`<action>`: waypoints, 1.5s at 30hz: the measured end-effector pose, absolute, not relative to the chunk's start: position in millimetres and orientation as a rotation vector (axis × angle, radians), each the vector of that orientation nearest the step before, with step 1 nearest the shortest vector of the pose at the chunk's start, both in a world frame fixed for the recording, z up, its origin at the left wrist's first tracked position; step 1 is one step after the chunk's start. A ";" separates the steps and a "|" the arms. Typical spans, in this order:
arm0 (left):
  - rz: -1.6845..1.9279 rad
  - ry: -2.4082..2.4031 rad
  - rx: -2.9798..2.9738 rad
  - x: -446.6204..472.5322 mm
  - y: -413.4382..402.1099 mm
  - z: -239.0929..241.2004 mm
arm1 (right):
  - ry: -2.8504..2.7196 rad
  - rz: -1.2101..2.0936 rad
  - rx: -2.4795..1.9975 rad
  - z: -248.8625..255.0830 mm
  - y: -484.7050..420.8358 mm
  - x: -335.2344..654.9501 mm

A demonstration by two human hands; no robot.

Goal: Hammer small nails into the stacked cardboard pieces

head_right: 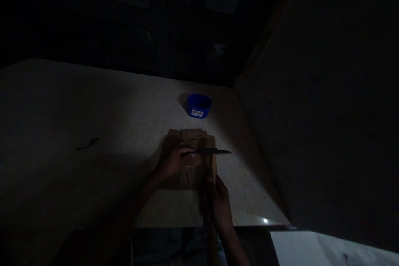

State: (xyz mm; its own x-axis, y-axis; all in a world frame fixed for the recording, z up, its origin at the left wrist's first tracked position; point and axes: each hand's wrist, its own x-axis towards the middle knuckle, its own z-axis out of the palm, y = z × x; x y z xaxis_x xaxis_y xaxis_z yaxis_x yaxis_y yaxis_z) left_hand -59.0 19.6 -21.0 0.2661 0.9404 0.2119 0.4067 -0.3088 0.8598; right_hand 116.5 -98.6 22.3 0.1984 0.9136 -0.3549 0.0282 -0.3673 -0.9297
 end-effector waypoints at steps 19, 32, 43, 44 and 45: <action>1.042 1.197 1.854 -55.1 24.6 -37.0 | -0.912 1.329 -1.586 14.7 -96.2 120.4; 1.007 1.220 1.665 -56.4 18.5 -22.3 | -0.838 1.408 -1.524 17.0 -96.4 119.2; 1.336 1.210 1.221 -76.3 14.7 8.8 | -0.486 1.714 -0.963 -8.8 -93.8 149.6; 1.383 1.225 1.175 -79.6 15.4 10.7 | -0.433 1.756 -0.879 -11.6 -92.6 153.0; 1.439 1.241 1.129 -83.5 16.6 11.8 | -0.389 1.789 -0.806 -13.7 -91.1 155.9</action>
State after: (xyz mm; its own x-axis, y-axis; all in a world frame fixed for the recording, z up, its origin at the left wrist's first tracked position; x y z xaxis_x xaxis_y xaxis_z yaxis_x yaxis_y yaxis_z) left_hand -83.5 16.6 11.8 -0.1799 0.9804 0.0804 -0.0644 -0.0933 0.9936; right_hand 155.9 -91.1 -13.7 -0.1868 0.9240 -0.3336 -0.7019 -0.3631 -0.6128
